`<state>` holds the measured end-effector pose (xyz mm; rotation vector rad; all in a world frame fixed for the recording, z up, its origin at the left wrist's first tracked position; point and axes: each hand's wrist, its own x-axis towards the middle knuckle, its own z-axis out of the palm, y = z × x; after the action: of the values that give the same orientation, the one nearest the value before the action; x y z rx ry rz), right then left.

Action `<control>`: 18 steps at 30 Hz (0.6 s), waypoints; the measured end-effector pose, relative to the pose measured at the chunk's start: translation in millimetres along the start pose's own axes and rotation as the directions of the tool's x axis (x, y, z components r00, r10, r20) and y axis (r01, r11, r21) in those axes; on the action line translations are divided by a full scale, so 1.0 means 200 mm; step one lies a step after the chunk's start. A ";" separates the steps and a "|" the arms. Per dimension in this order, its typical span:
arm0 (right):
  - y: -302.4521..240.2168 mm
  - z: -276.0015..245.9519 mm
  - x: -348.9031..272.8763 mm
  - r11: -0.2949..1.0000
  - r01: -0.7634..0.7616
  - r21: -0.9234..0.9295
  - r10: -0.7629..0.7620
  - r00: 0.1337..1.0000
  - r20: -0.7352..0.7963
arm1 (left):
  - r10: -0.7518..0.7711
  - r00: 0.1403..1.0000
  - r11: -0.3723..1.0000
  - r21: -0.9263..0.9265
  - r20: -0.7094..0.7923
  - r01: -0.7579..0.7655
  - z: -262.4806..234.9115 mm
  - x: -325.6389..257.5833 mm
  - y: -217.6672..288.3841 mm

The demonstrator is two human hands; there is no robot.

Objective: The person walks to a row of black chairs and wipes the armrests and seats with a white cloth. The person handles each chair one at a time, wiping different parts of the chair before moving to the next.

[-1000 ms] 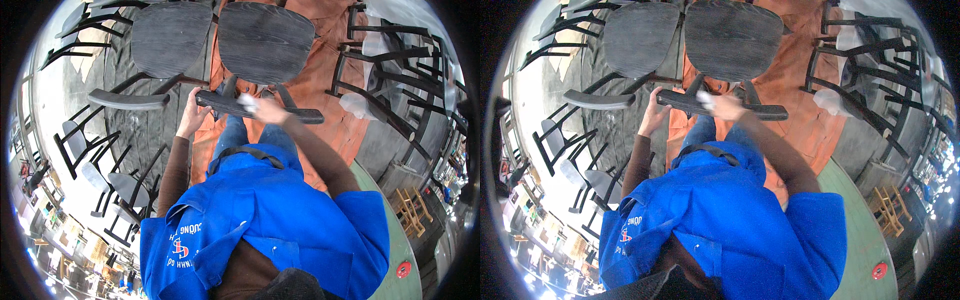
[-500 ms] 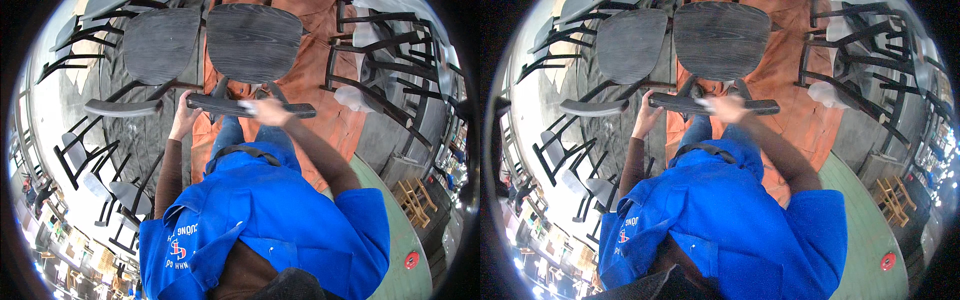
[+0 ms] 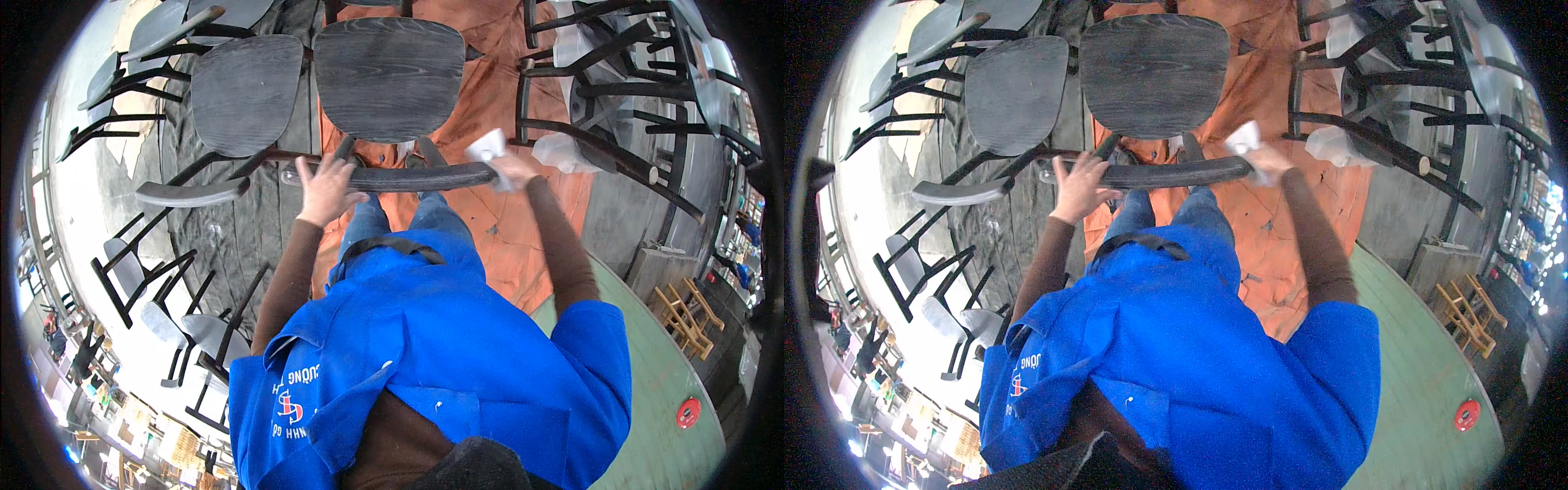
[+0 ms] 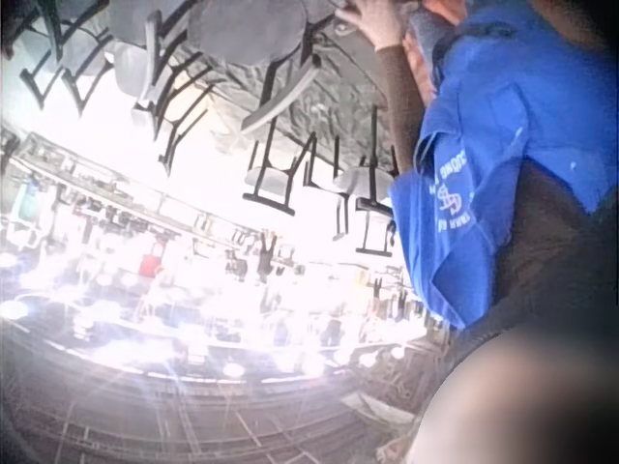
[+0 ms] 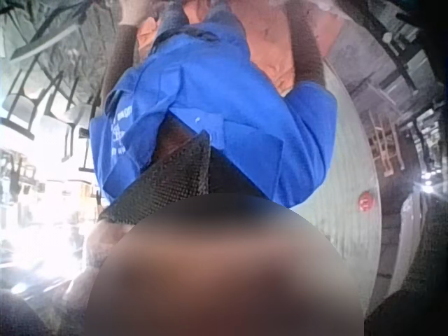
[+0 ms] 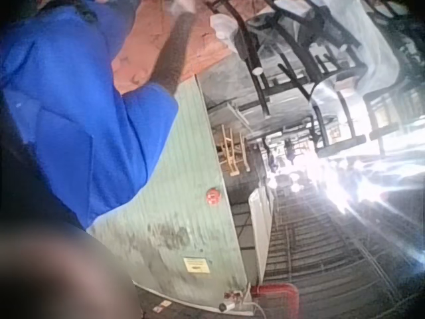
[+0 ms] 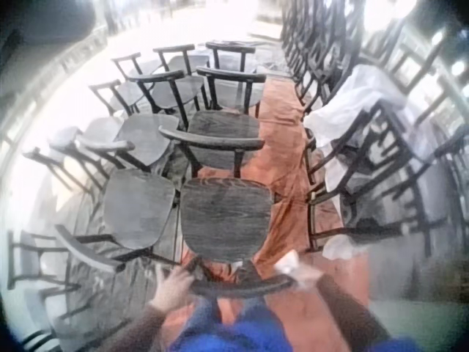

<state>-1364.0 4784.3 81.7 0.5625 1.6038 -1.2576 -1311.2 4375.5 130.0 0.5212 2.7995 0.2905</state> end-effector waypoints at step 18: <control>-0.23 0.02 -0.28 0.792 0.350 -0.501 -0.406 0.914 -0.003 | 0.024 0.994 0.999 0.034 0.102 -0.028 0.09 0.14 0.17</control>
<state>-1375.9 4775.6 152.5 -0.0235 2.1136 -1.0391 -1320.6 4419.6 113.9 0.5643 2.7054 0.2145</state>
